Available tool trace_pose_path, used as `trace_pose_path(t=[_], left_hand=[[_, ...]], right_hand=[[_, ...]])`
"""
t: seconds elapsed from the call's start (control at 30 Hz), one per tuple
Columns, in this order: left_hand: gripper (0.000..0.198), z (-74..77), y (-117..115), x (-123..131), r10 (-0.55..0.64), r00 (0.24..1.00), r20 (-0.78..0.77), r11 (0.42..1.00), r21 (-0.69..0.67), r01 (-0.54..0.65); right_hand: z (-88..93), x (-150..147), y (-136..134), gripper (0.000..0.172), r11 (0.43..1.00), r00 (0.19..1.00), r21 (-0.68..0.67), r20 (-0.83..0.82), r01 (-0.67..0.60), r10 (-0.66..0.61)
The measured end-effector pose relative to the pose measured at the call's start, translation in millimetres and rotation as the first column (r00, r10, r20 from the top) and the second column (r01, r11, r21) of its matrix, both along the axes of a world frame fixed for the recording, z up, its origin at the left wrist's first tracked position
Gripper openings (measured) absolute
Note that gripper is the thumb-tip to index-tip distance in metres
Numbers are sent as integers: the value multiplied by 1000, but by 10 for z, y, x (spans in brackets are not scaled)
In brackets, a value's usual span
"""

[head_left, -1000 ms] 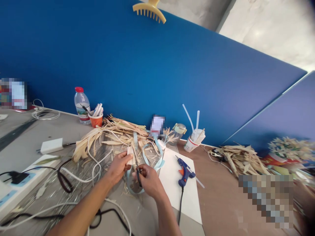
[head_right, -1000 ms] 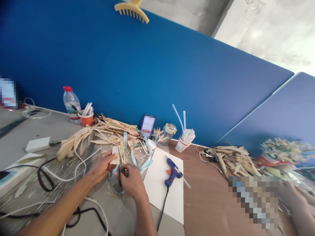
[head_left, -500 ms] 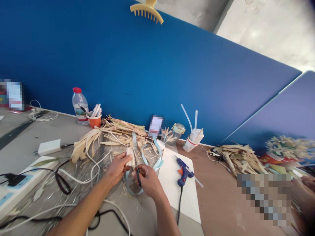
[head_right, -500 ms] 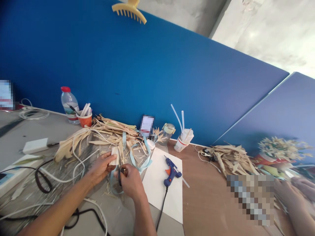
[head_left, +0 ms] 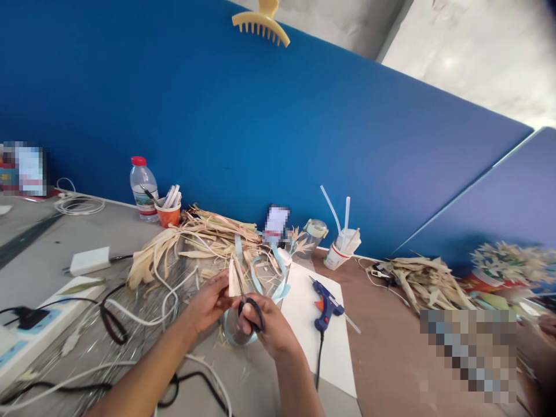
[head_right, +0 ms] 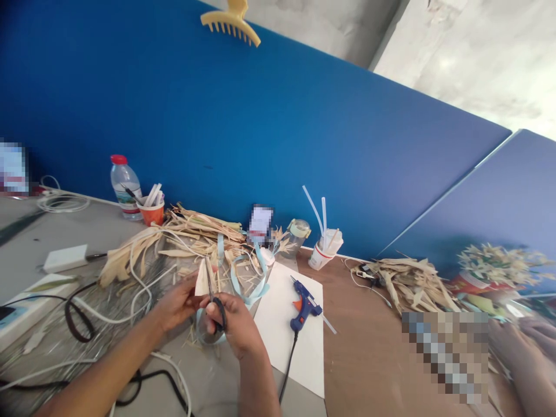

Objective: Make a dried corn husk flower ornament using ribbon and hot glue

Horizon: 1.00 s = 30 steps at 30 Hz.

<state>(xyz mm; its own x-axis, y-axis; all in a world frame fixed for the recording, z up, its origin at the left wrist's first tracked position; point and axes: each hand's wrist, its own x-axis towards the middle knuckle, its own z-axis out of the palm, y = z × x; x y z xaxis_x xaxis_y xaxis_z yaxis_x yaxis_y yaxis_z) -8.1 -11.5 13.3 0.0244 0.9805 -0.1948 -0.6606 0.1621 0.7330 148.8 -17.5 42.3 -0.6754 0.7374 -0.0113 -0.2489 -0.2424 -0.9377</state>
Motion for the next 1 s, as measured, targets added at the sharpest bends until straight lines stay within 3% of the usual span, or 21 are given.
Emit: trace_pose_path(t=[0.1,0.33,0.7,1.0], left_hand=[[36,59,-82,-23,-94,994,59,996,11,94],[31,106,-179,-33,-135,977,168,988,95,121],[27,99,-109,32,-67,983,170,993,103,50],[22,78,-95,37,-31,992,124,999,17,29]], right_hand=[[-32,-11,-28,45,988,983,-90,-144,-126,113],[-187,-119,-92,49,927,927,-241,-314,-288,206],[-265,-113,-21,48,888,909,-333,-373,-319,186],[-277,-128,-25,47,908,915,-318,-378,-273,143]])
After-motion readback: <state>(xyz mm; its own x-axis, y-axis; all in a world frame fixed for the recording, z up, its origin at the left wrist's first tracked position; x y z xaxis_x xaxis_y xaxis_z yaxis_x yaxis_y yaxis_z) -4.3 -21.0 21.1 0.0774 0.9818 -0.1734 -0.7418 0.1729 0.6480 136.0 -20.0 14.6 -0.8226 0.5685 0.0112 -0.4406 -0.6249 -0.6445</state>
